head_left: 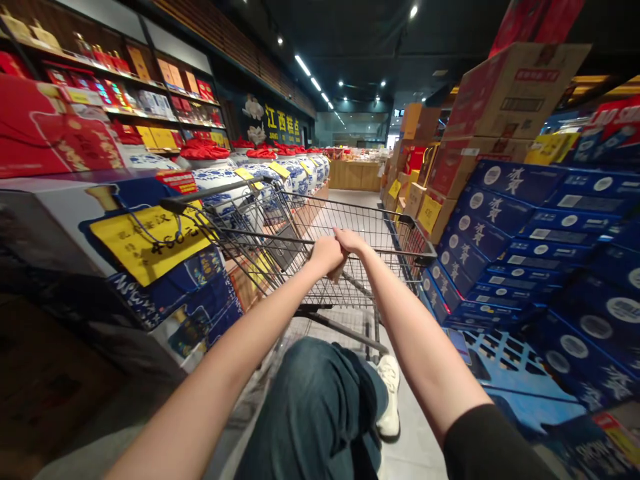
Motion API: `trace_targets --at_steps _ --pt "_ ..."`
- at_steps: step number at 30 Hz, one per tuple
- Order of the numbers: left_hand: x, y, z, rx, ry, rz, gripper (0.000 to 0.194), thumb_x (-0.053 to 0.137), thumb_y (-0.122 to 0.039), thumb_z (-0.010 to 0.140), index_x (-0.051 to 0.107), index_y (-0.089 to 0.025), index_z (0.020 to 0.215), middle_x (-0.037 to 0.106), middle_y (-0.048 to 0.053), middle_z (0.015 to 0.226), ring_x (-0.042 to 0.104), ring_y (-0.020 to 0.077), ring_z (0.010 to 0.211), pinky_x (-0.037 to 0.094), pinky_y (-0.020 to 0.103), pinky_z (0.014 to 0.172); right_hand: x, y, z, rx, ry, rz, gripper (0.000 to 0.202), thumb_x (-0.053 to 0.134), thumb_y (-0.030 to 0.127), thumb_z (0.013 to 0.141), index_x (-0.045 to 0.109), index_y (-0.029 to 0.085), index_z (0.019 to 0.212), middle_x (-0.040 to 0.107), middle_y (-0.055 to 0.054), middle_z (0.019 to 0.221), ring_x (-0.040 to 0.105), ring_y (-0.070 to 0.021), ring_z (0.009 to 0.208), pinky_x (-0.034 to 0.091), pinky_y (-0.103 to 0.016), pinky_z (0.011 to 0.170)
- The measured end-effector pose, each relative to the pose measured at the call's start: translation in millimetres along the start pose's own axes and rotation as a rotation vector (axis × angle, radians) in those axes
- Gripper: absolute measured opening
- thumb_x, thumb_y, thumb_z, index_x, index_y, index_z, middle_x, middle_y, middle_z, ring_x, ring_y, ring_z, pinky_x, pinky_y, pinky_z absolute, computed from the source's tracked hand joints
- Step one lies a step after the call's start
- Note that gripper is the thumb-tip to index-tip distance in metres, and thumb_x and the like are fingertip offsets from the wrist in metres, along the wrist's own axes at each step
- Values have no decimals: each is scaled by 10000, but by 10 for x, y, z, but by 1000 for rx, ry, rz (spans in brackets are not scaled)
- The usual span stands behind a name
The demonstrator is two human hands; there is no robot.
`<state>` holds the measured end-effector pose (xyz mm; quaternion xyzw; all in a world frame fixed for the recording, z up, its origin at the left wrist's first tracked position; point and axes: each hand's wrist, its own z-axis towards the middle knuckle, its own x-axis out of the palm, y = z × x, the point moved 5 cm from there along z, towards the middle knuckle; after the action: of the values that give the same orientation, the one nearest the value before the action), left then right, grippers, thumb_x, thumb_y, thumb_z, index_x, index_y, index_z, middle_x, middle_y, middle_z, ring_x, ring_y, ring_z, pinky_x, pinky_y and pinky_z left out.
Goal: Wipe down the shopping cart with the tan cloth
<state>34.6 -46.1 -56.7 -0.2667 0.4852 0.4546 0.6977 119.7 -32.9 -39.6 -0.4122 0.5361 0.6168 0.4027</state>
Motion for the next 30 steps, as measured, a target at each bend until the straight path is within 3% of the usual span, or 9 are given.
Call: trace_targets --at_steps 3,6,9,12,17,20,23,28,30 --pt "44 -32 29 24 6 -21 403 438 -315 989 780 -106 1029 782 170 1003 746 298 988 509 362 842 9 -49 12 41 63 39 696 158 466 1092 743 89 1128 793 -163 1122 757 -219 1011 530 -269 875" --pt "32 169 -29 66 10 -43 434 396 -360 1022 769 -137 1016 779 154 1022 736 293 995 502 360 840 73 -79 -30 85 100 61 853 77 619 1052 763 113 1049 809 -153 931 771 -250 888 538 -344 902" --pt "-14 479 -140 113 -44 -15 495 308 -388 1051 744 -164 986 770 149 1019 710 286 1005 487 373 851 115 -83 -88 104 54 12 895 65 678 1024 770 126 1020 794 -163 833 765 -294 961 522 -402 956" --pt "-48 865 -283 102 -63 87 516 259 -409 1061 708 -175 963 756 134 997 679 263 980 470 366 847 124 -74 -153 83 5 -45 837 116 637 1041 775 121 1046 796 -190 885 728 -325 1114 512 -413 973" --pt "-245 1644 -599 -63 -79 184 563 174 -432 1083 650 -188 907 720 99 969 628 238 977 449 360 887 99 -108 -297 69 -52 -135 740 175 532 1066 785 114 1068 792 -204 1042 721 -322 1142 522 -377 931" --pt "-375 1847 -742 -174 -123 210 615 121 -406 1089 633 -152 861 704 120 913 614 238 942 445 373 893 91 -137 -409 80 -95 -187 714 193 500 1068 795 115 1054 783 -209 1084 734 -330 1107 529 -370 880" --pt "-339 1470 -720 -143 -143 190 561 190 -348 1074 661 -141 849 726 142 954 638 243 963 439 378 899 90 -152 -535 97 -168 -238 678 214 447 1071 797 103 1043 782 -224 1068 743 -319 1069 524 -357 852" --pt "-129 97 -483 211 -133 10 526 288 -400 1071 721 -139 924 763 146 904 705 254 870 445 367 778 65 -223 -760 154 -302 -303 665 212 398 1069 802 94 1029 780 -239 1044 757 -307 983 497 -340 781" --pt "-107 -193 -441 276 -134 -25 515 304 -392 1077 729 -135 941 763 147 862 718 259 838 439 356 745 51 -289 -852 177 -328 -331 667 214 393 1066 807 94 1013 783 -238 1016 759 -302 949 465 -324 728"
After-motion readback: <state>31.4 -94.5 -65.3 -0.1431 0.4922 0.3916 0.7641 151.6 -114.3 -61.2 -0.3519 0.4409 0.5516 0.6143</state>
